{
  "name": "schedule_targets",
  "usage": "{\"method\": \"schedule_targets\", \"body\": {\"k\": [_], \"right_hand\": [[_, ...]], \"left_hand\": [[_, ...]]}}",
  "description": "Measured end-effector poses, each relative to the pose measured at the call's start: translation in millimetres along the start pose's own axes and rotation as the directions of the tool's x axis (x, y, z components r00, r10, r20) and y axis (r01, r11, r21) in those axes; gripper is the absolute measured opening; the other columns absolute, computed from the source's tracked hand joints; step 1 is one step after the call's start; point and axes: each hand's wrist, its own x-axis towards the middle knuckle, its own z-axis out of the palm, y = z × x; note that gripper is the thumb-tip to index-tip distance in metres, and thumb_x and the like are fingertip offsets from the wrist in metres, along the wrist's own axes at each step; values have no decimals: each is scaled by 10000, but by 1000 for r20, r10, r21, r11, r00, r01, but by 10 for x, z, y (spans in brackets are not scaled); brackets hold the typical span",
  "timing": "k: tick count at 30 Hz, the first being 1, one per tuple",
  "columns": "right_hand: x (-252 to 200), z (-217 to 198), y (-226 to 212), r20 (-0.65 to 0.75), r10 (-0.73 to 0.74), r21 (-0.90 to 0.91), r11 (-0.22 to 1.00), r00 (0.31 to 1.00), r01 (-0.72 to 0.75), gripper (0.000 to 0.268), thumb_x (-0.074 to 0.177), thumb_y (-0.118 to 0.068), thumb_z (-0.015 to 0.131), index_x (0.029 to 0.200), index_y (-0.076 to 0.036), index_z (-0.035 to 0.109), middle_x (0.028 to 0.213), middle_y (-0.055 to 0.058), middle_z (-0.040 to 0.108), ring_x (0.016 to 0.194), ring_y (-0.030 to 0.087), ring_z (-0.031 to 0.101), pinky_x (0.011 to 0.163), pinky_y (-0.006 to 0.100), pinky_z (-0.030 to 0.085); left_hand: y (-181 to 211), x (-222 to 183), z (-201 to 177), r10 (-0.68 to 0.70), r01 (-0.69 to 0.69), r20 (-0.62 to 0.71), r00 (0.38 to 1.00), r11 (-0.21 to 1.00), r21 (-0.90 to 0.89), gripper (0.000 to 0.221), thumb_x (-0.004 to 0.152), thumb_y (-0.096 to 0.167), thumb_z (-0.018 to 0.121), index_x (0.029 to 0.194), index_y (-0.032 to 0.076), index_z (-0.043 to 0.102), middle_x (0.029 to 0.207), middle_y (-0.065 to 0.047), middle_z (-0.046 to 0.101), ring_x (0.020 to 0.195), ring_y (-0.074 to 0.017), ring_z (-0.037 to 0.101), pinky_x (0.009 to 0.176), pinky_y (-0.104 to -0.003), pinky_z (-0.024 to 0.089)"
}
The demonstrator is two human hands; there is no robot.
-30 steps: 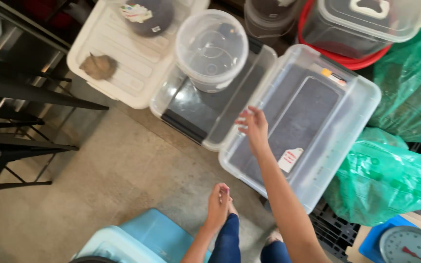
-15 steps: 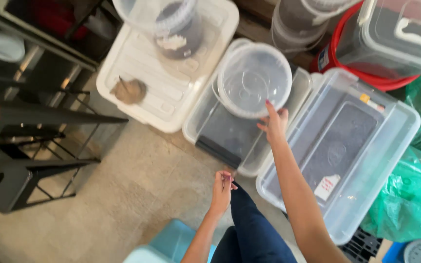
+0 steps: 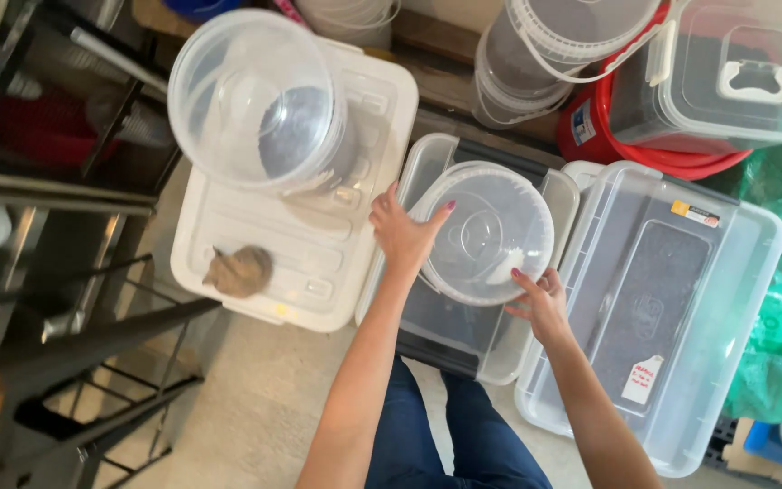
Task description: Cleaning a tray and transferring roasted coffee beans from a bucket into a storage container
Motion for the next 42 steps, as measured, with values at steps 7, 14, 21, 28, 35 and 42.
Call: {"method": "schedule_targets", "body": {"k": [7,14,21,28,35,42], "right_hand": [[-106,149,-42,-137,88,51,995,987,-82,573,824,-254,856,1239,-92,496,1013,43,565,752,354,708,614,552,622],[-303,358,-69,-240,151,83,987,959,-135,609,870,-350,834,1276,-58,486,1057,135,590,770,399,695,614,569,612],[-501,600,-326,-270,131,300,953,954,-46,459,966,-180,709,1345,29,556,1181,262,616,1022,469,660,809,678,549],[-40,1422,-1412,-200,-290,335,877,936,344,396,932,-64,721,1314,-33,621,1146,148,670,1056,259,686,943,501,594],[1957,2517,-1740,-36,-345,263,902,938,342,378,991,-261,764,1193,-49,525,1158,104,606,1107,279,689,949,518,619],[3257,3226,-1637,-54,-105,486,866,993,118,1044,936,-373,829,1586,-13,95,1630,306,44,1357,582,445,1117,623,450]], "left_hand": [[-100,576,360,119,-160,348,930,983,90,778,705,678,777,1217,111,630,1175,-143,573,1103,-398,624,850,-553,538],[-150,657,399,166,-200,352,921,978,62,663,699,661,776,1043,118,615,1033,-101,610,963,-377,705,795,-506,587],[-248,725,253,74,-52,405,911,997,-64,740,640,679,823,1114,139,647,1078,-65,607,1021,-314,689,864,-477,568],[-752,1266,-58,307,13,250,918,608,-794,611,1066,549,423,1486,108,376,1157,4,384,1105,-104,401,1023,-253,318],[-1877,1738,615,432,-521,425,795,846,115,480,988,209,603,1430,71,476,1466,-241,336,1369,-435,381,1108,-571,346],[-2057,1794,888,402,-585,511,760,765,268,746,957,183,636,1607,96,281,1624,-319,218,1520,-490,178,1169,-672,162]]}}
